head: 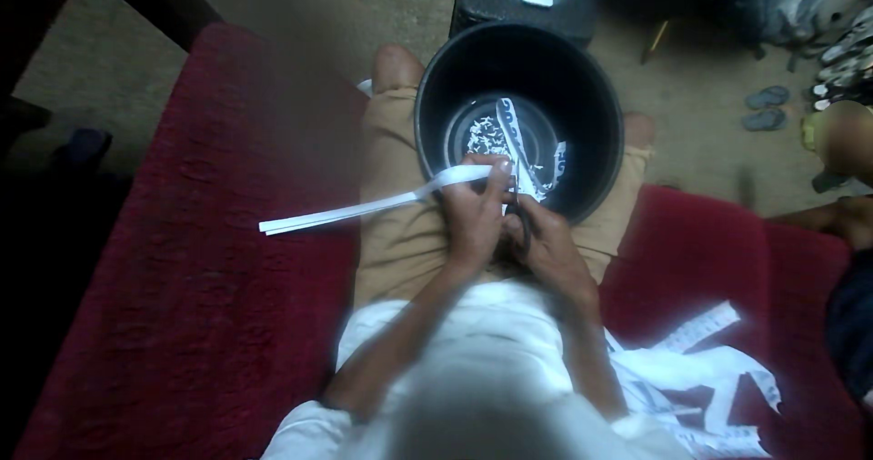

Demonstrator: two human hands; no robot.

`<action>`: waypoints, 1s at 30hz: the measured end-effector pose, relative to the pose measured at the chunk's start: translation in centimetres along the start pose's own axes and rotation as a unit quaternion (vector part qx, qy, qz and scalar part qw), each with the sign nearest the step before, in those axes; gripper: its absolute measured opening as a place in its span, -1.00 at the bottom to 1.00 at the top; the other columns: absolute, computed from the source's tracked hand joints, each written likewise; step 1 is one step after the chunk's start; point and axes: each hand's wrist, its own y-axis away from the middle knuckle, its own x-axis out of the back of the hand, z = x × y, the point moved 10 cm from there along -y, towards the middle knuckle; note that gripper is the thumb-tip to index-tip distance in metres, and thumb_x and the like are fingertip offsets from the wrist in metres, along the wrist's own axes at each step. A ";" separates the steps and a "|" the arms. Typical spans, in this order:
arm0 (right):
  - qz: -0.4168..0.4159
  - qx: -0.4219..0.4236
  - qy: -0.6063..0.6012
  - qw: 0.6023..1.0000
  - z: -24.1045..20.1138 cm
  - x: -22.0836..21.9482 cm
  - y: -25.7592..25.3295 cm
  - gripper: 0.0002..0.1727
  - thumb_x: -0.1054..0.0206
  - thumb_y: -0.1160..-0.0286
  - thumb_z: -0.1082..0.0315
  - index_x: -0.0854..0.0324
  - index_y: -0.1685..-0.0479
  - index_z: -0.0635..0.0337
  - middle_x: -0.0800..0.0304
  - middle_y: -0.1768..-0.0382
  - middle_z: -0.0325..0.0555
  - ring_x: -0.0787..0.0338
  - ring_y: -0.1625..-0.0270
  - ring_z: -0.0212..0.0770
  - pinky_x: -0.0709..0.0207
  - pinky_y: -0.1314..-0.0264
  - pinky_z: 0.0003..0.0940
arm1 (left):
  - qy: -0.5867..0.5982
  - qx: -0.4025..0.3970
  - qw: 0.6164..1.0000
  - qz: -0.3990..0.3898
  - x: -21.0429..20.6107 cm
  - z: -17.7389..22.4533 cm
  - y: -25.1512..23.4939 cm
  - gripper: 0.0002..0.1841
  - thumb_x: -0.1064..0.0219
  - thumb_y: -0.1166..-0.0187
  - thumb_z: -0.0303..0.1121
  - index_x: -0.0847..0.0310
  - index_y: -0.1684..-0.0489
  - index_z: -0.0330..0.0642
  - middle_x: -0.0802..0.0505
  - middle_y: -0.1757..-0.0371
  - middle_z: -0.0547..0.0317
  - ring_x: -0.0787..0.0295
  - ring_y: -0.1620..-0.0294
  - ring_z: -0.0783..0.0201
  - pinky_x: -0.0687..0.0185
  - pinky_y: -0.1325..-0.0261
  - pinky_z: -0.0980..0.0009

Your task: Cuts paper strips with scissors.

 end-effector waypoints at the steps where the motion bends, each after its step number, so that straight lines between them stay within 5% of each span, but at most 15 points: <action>1: 0.003 0.001 0.002 1.000 0.0 0.1 0.0 -0.55 -0.12 -0.78 -0.06 -0.60 -0.31 0.07 -0.60 0.54 -0.24 -0.53 0.67 -0.36 -0.50 0.67 -0.42 | -0.004 -0.002 1.000 -0.002 0.0 0.1 -0.2 -0.87 -0.30 -0.74 -0.36 -0.63 -0.07 -0.17 -0.78 0.25 0.20 -0.75 0.39 0.40 -0.77 0.31 0.51; 6: 0.020 -0.014 0.017 1.000 0.1 0.8 0.1 -0.56 -0.13 -0.78 -0.01 -0.58 -0.41 0.02 -0.62 0.53 -0.24 -0.53 0.67 -0.35 -0.49 0.67 -0.41 | -0.030 -0.024 0.999 0.002 0.8 -0.1 -0.8 -0.81 -0.29 -0.74 -0.34 -0.65 -0.12 -0.21 -0.82 0.09 0.20 -0.80 0.28 0.39 -0.82 0.13 0.43; 30: 0.025 -0.012 0.027 0.999 0.2 0.9 0.2 -0.59 -0.14 -0.79 0.06 -0.59 -0.41 0.05 -0.61 0.53 -0.23 -0.51 0.69 -0.35 -0.47 0.69 -0.42 | -0.005 -0.028 1.000 0.007 0.8 -0.1 -0.6 -0.85 -0.29 -0.74 -0.36 -0.63 -0.09 -0.18 -0.83 0.21 0.23 -0.80 0.34 0.41 -0.81 0.18 0.49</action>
